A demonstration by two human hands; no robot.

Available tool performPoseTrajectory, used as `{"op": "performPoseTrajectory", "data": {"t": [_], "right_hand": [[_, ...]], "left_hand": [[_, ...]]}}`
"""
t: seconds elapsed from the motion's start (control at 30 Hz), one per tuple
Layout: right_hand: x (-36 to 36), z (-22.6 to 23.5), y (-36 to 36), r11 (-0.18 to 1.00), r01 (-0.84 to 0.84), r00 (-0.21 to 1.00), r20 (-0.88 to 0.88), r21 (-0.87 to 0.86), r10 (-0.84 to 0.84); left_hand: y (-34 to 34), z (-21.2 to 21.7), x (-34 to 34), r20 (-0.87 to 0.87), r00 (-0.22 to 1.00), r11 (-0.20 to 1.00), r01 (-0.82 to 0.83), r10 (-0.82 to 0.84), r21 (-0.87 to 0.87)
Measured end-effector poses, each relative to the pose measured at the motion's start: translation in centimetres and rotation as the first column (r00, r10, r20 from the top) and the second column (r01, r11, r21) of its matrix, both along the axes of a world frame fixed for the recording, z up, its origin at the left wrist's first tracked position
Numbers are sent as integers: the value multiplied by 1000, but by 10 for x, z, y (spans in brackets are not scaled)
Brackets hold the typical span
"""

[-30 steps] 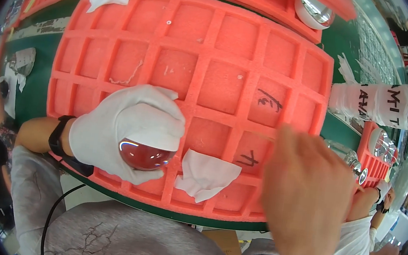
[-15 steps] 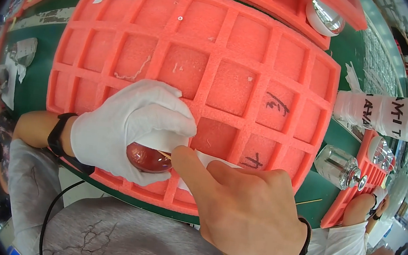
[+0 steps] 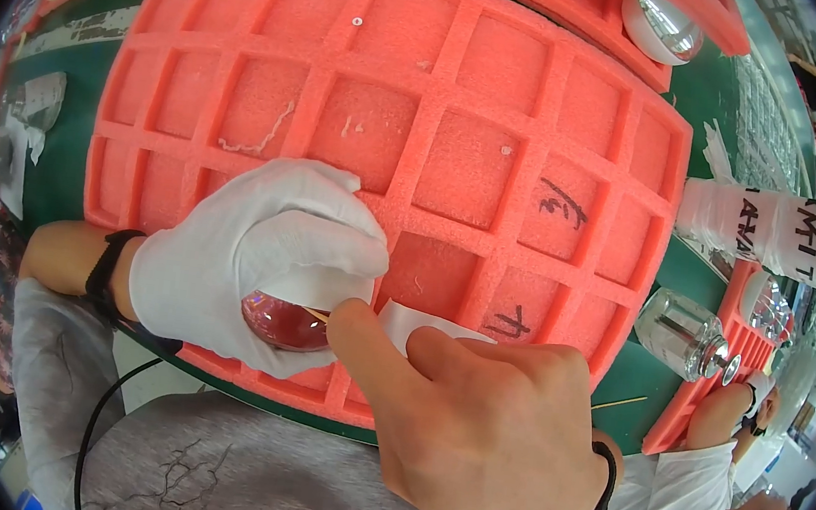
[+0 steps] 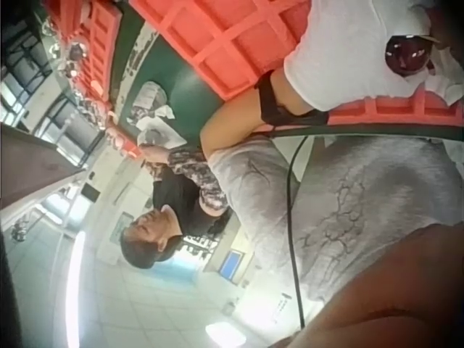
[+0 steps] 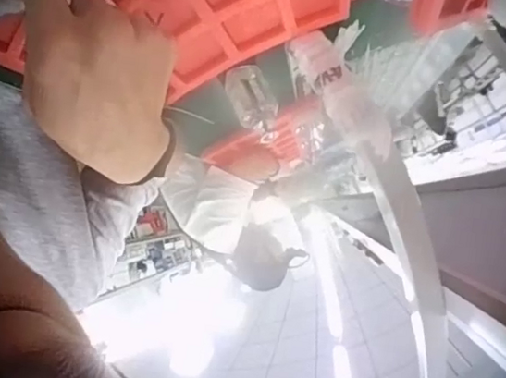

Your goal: The person picks up a sphere from a tray, uses a toothpick to apply a substance to its seam, and then wipes it with a cloth before returning it to the tray.

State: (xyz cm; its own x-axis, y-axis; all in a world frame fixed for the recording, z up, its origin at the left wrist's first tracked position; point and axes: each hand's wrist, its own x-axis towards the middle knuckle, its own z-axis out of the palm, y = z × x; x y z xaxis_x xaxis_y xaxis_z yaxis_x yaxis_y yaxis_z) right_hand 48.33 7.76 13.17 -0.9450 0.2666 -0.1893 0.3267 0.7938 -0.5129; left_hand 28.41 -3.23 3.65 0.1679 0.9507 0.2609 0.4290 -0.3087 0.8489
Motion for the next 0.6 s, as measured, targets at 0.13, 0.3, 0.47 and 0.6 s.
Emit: {"op": "performPoseTrajectory", "data": {"t": [0.13,0.3,0.47,0.6], "right_hand": [[-1,-2,-2,1000,8,1000,-19,-3,-8],[-1,-7,-9,999,22,998,-63,37,-19],[-3,-6,-19,987,72,995,-72,146,-62],[-5,-7,-22,979,85,994,-89,187,-69]], "left_hand": [[0,0,1,-16,1000,1000,-5,6,2],[-1,1,1,-19,1000,1000,-5,5,-10],[-2,-1,0,-13,1000,1000,-1,1,6],[-2,-3,0,25,999,1000,24,-23,-5]]}}
